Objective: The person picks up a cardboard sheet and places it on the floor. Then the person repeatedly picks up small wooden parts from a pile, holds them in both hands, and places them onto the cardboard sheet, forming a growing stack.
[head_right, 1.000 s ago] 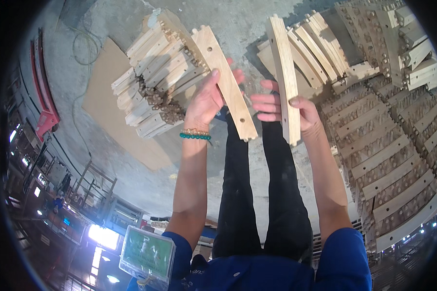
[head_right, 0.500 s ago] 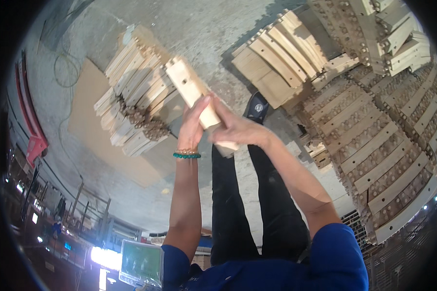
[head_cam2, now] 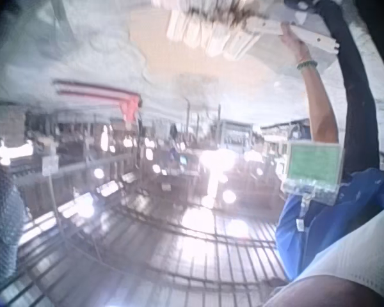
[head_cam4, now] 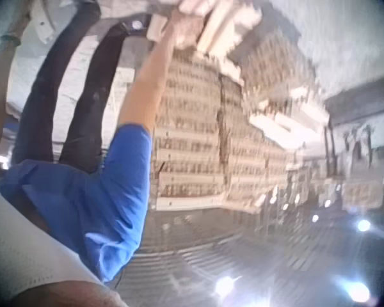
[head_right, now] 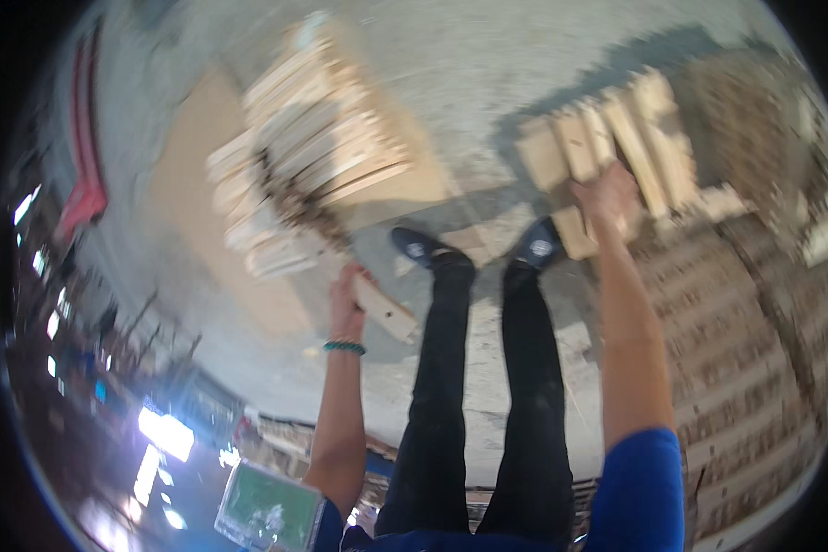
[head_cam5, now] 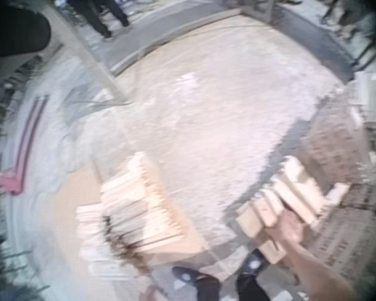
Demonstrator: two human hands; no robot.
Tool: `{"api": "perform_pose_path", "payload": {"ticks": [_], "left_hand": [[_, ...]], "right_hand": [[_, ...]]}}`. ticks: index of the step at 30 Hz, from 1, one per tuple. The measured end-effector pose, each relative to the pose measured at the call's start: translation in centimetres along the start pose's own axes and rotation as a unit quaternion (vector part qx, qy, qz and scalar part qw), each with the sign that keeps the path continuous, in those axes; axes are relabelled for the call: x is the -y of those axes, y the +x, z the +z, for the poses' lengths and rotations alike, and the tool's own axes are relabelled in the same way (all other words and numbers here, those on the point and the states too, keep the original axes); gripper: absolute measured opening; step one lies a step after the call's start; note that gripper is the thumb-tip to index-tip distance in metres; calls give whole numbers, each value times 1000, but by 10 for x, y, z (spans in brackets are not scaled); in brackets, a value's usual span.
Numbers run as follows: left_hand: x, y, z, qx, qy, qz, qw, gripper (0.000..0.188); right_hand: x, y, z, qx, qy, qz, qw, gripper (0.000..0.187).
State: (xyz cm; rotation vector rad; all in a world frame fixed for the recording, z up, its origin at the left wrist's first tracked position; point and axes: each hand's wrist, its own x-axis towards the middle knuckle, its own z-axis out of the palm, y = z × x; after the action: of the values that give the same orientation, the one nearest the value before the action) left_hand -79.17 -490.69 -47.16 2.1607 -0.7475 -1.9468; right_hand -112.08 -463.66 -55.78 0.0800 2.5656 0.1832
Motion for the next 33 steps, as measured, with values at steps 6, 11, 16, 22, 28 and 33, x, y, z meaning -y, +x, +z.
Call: {"api": "perform_pose_path", "payload": {"ticks": [6, 11, 16, 22, 28, 33], "left_hand": [[-32, 41, -44, -124, -36, 67, 989, 29], [-102, 78, -102, -170, -116, 35, 978, 40], [-162, 100, -117, -94, -34, 49, 994, 59], [-103, 61, -25, -89, 75, 72, 991, 55], [-22, -109, 64, 522, 75, -1, 850, 50], [-32, -245, 96, 453, -60, -80, 886, 30]], "right_hand": [[-9, -40, 30, 55, 103, -39, 992, 68], [-10, -70, 68, 96, 267, -62, 957, 72], [-24, -74, 70, 138, 442, -64, 884, 70], [-3, -133, 2, 247, 392, -82, 883, 90], [37, -226, -148, 525, 519, -132, 662, 74], [6, -277, -239, 508, 587, -242, 582, 67]]}}
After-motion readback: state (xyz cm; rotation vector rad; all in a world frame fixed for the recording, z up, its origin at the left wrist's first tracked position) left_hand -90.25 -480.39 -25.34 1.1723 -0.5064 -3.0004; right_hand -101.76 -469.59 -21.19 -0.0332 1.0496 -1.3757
